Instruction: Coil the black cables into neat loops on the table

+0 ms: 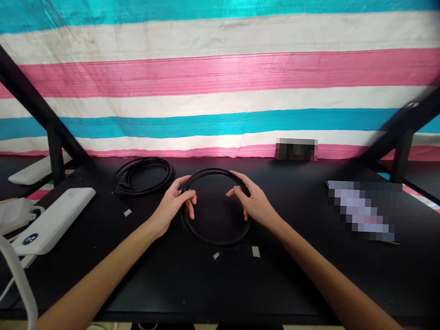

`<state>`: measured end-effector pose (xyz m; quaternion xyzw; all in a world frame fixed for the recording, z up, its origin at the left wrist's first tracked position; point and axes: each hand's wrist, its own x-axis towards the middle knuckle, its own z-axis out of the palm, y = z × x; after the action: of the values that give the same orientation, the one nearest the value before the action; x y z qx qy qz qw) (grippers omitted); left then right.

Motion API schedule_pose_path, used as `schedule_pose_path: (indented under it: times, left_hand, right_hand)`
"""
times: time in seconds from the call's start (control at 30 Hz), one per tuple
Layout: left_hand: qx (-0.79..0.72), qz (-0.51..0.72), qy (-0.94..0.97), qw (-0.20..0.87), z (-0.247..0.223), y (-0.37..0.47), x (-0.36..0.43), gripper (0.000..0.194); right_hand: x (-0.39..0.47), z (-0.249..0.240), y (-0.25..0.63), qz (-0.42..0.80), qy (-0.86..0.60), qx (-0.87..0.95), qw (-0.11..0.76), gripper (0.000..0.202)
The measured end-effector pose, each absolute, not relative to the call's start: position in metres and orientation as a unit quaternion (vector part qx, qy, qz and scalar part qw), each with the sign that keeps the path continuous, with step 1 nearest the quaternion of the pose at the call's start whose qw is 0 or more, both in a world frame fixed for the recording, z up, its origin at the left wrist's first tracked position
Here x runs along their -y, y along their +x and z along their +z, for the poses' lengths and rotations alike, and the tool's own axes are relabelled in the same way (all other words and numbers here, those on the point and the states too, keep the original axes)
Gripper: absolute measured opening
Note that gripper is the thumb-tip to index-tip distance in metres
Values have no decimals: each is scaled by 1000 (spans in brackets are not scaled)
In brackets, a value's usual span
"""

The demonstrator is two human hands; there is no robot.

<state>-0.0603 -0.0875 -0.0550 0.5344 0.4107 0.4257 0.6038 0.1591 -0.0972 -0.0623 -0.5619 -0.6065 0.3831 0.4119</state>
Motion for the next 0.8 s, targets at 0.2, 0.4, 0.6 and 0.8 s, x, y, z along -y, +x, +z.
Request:
schedule_pose_path:
  times: [0.2, 0.4, 0.6, 0.8]
  left_hand:
    - [-420, 440, 533, 588, -54, -61, 86, 53]
    - [-398, 348, 475, 704, -48, -58, 92, 43]
    - [-413, 269, 467, 734, -49, -60, 94, 47]
    - [-366, 272, 376, 806, -49, -58, 91, 34]
  right_hand:
    - [102, -55, 157, 361, -557, 648, 373, 46]
    - [106, -53, 153, 366, -529, 682, 347, 40]
    - [107, -53, 151, 398, -492, 688, 355, 42]
    - [104, -55, 152, 421, -473, 680, 370, 40]
